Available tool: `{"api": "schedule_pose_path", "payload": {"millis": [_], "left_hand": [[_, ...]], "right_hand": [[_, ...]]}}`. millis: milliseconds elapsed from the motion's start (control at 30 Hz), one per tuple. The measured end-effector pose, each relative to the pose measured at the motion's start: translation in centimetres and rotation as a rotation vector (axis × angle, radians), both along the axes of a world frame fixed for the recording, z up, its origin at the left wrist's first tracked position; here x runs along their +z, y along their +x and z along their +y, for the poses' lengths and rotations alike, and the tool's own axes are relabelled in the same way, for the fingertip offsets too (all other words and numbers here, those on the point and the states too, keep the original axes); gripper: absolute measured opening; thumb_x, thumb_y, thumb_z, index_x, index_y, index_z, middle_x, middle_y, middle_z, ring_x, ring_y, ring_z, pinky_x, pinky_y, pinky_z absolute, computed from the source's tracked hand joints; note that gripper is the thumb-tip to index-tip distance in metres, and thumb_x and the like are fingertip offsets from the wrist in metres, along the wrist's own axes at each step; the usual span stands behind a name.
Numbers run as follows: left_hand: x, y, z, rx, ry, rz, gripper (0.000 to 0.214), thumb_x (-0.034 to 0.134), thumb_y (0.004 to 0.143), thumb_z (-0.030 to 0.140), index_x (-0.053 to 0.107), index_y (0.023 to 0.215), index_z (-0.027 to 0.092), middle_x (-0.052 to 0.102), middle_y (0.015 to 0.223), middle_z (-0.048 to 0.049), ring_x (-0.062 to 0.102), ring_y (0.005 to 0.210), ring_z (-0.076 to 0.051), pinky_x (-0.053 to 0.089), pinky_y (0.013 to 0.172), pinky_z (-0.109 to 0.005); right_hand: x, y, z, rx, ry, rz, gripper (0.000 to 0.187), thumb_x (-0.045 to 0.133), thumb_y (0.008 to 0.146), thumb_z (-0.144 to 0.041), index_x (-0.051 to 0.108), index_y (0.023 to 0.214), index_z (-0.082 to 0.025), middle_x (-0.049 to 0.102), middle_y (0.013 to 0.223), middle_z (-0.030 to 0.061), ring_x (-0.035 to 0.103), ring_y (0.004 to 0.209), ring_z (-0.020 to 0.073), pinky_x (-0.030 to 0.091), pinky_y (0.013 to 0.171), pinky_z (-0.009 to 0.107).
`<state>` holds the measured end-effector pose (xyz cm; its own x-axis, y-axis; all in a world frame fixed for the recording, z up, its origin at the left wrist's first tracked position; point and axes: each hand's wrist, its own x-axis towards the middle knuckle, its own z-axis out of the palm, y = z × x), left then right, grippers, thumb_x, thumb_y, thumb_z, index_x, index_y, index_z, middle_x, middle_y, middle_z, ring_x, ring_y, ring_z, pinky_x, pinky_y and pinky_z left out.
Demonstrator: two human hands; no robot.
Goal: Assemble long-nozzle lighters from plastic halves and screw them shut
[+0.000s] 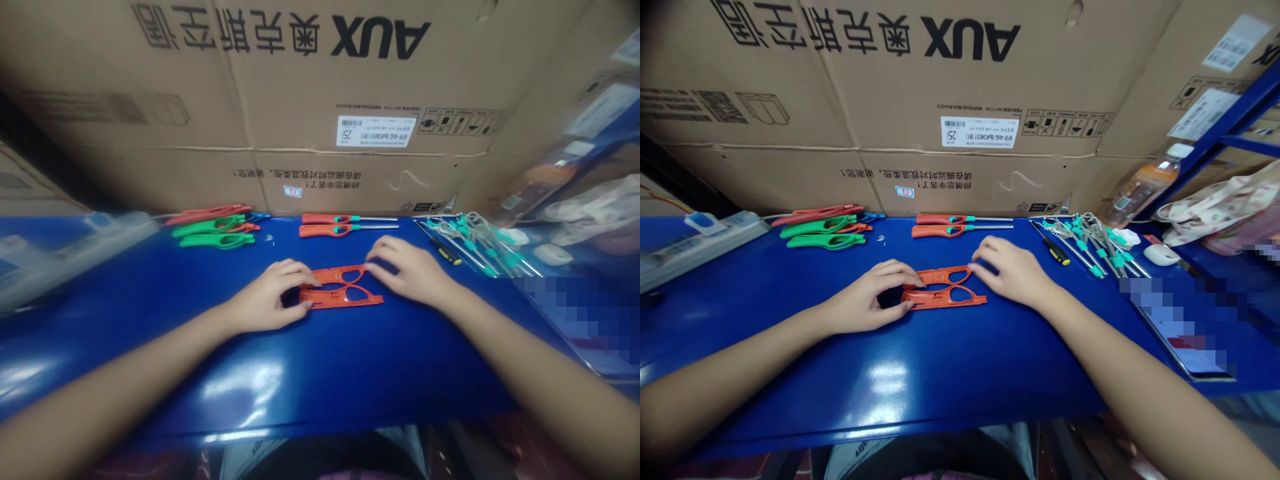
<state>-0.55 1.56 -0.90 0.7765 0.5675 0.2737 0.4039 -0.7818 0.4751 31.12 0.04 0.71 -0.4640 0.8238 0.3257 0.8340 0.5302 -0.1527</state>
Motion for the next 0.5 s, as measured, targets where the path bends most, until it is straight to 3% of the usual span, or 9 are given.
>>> {"api": "schedule_pose_path", "payload": {"millis": [100, 167, 233, 300, 400, 500], "left_hand": [[0.0, -0.1, 0.1, 0.01, 0.03, 0.018, 0.028, 0.062, 0.09, 0.024, 0.066, 0.117, 0.022, 0.066, 0.119, -0.0063, 0.06, 0.113, -0.024, 0.044, 0.104, -0.042], [0.0, -0.2, 0.1, 0.015, 0.053, 0.032, 0.027, 0.061, 0.088, 0.023, 0.067, 0.114, 0.021, 0.067, 0.118, -0.0062, 0.06, 0.112, -0.024, 0.044, 0.103, -0.042], [0.2, -0.3, 0.1, 0.018, 0.078, 0.046, 0.027, 0.061, 0.086, 0.021, 0.067, 0.112, 0.021, 0.067, 0.117, -0.0061, 0.06, 0.109, -0.024, 0.045, 0.1, -0.042], [0.4, -0.3, 0.1, 0.022, 0.099, 0.062, 0.025, 0.06, 0.085, 0.021, 0.067, 0.109, 0.021, 0.067, 0.115, -0.0059, 0.06, 0.107, -0.024, 0.045, 0.098, -0.042], [0.7, -0.2, -0.2, 0.029, 0.116, 0.082, 0.021, 0.061, 0.088, 0.027, 0.067, 0.107, 0.021, 0.068, 0.113, -0.0059, 0.06, 0.105, -0.024, 0.045, 0.095, -0.042], [0.8, 0.0, -0.4, 0.029, 0.128, 0.081, 0.023, 0.065, 0.091, 0.038, 0.068, 0.107, 0.022, 0.068, 0.113, -0.006, 0.06, 0.105, -0.025, 0.044, 0.093, -0.042]], "right_hand": [[1.0, 3.9, 1.4, -0.317, 0.131, 0.013, 0.026, 0.049, 0.099, -0.034, 0.069, 0.098, -0.018, 0.067, 0.11, 0.0141, 0.065, 0.105, 0.0304, 0.051, 0.082, 0.039], [1.6, 7.1, 2.2, -0.645, 0.063, -0.079, 0.023, 0.053, 0.093, -0.033, 0.07, 0.099, -0.018, 0.066, 0.113, 0.0156, 0.065, 0.104, 0.0331, 0.051, 0.079, 0.04], [1.9, 10.1, 2.8, -0.869, -0.104, -0.177, 0.025, 0.057, 0.088, -0.03, 0.069, 0.107, -0.018, 0.066, 0.117, 0.0183, 0.065, 0.105, 0.0349, 0.05, 0.078, 0.04], [1.7, 12.4, 3.3, -0.953, -0.264, -0.217, 0.029, 0.063, 0.083, -0.026, 0.069, 0.109, -0.016, 0.069, 0.108, 0.0184, 0.067, 0.097, 0.0337, 0.049, 0.073, 0.038], [1.0, 13.9, 4.0, -0.976, -0.322, -0.213, 0.022, 0.067, 0.079, -0.027, 0.071, 0.098, -0.017, 0.071, 0.088, 0.0147, 0.067, 0.082, 0.0302, 0.047, 0.067, 0.036], [0.3, 14.1, 4.4, -0.991, -0.337, -0.202, 0.012, 0.064, 0.079, -0.025, 0.071, 0.086, -0.018, 0.071, 0.082, 0.0134, 0.067, 0.078, 0.0285, 0.047, 0.066, 0.036]]}}
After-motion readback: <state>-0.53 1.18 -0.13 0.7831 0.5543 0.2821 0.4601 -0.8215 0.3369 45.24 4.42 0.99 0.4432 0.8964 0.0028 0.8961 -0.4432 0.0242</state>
